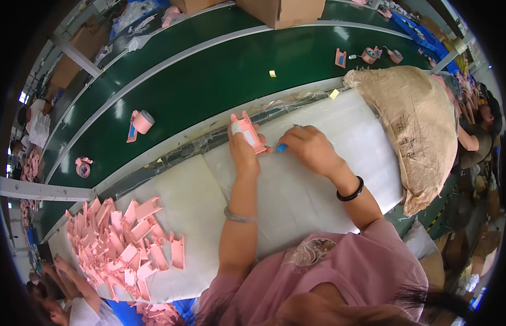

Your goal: The person assembles small handheld fans by applying adhesive tape to plastic handle casings, connecting fan heads to the casings, and placing the assembled parts onto the conveyor belt.

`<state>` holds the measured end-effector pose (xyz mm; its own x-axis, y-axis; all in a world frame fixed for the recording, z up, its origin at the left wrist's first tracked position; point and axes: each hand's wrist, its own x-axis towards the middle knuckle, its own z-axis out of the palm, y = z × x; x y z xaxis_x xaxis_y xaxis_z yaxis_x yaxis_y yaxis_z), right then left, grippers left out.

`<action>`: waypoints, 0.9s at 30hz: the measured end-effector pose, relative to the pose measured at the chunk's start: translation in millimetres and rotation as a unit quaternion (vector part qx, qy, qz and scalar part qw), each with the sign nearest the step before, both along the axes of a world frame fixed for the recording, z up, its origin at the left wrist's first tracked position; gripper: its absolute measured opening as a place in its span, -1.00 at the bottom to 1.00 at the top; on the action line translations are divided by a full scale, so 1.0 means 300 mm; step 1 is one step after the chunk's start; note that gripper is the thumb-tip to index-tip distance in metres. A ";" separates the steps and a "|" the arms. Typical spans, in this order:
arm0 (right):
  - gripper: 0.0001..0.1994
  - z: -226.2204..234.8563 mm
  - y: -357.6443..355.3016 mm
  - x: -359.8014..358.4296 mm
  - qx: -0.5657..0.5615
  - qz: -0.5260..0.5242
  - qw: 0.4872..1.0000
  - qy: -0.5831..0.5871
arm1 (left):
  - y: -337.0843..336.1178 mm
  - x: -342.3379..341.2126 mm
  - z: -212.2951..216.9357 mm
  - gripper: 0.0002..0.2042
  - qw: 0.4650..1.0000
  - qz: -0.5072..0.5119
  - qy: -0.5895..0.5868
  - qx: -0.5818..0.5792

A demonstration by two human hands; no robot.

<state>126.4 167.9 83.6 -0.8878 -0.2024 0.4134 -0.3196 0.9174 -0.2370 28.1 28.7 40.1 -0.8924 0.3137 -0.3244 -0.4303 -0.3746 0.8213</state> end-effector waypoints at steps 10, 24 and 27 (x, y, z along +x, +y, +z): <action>-0.64 -0.027 0.036 0.027 -0.078 0.016 0.992 0.099 | -0.017 0.007 0.045 -0.38 0.953 -0.283 -0.056 -0.092; -0.71 -0.029 -0.010 0.044 -0.005 0.052 0.995 0.080 | -0.008 0.037 0.044 -0.23 0.926 -0.374 -0.003 -0.054; -0.69 -0.036 -0.018 0.045 -0.003 0.052 0.996 0.072 | -0.006 0.042 0.043 -0.25 0.929 -0.363 -0.003 -0.066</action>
